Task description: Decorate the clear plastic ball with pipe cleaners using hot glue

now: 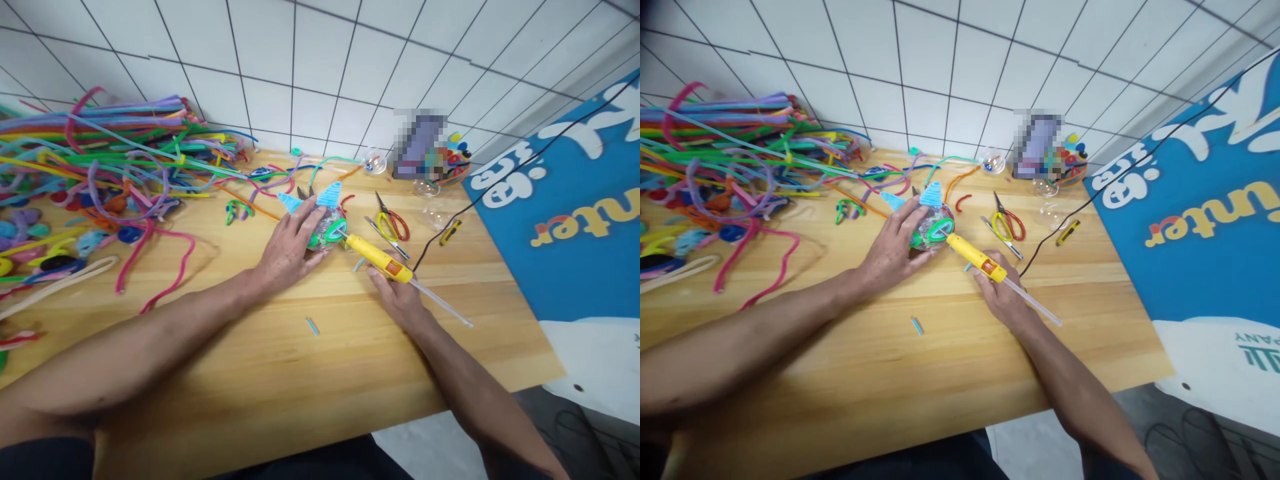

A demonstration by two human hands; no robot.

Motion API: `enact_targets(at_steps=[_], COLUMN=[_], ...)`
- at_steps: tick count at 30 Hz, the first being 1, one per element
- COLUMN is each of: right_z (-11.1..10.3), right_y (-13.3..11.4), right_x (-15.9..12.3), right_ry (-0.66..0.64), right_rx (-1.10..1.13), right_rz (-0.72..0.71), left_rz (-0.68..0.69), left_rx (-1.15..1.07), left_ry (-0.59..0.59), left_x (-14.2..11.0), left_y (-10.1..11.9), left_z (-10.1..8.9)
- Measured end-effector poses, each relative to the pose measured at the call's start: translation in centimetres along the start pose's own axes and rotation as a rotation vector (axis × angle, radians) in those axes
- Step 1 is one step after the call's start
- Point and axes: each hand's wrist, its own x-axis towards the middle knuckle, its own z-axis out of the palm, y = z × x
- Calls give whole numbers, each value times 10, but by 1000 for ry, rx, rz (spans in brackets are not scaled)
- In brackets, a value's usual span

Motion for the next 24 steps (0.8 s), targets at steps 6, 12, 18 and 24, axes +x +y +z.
enact_targets(at_steps=[6, 12, 18, 24], right_z=[4, 6, 5, 6], right_y=[0, 2, 1, 0], right_x=[1, 2, 4, 4], right_ry=[40, 47, 40, 41], right_rx=[-21, -10, -5, 4], right_rz=[-19, 5, 5, 23], left_rz=[4, -15, 4, -3], left_rx=[-3, -9, -5, -11], left_ry=[10, -5, 6, 7], left_x=[1, 1, 2, 2], left_y=[0, -2, -2, -3], left_z=[1, 4, 3, 4])
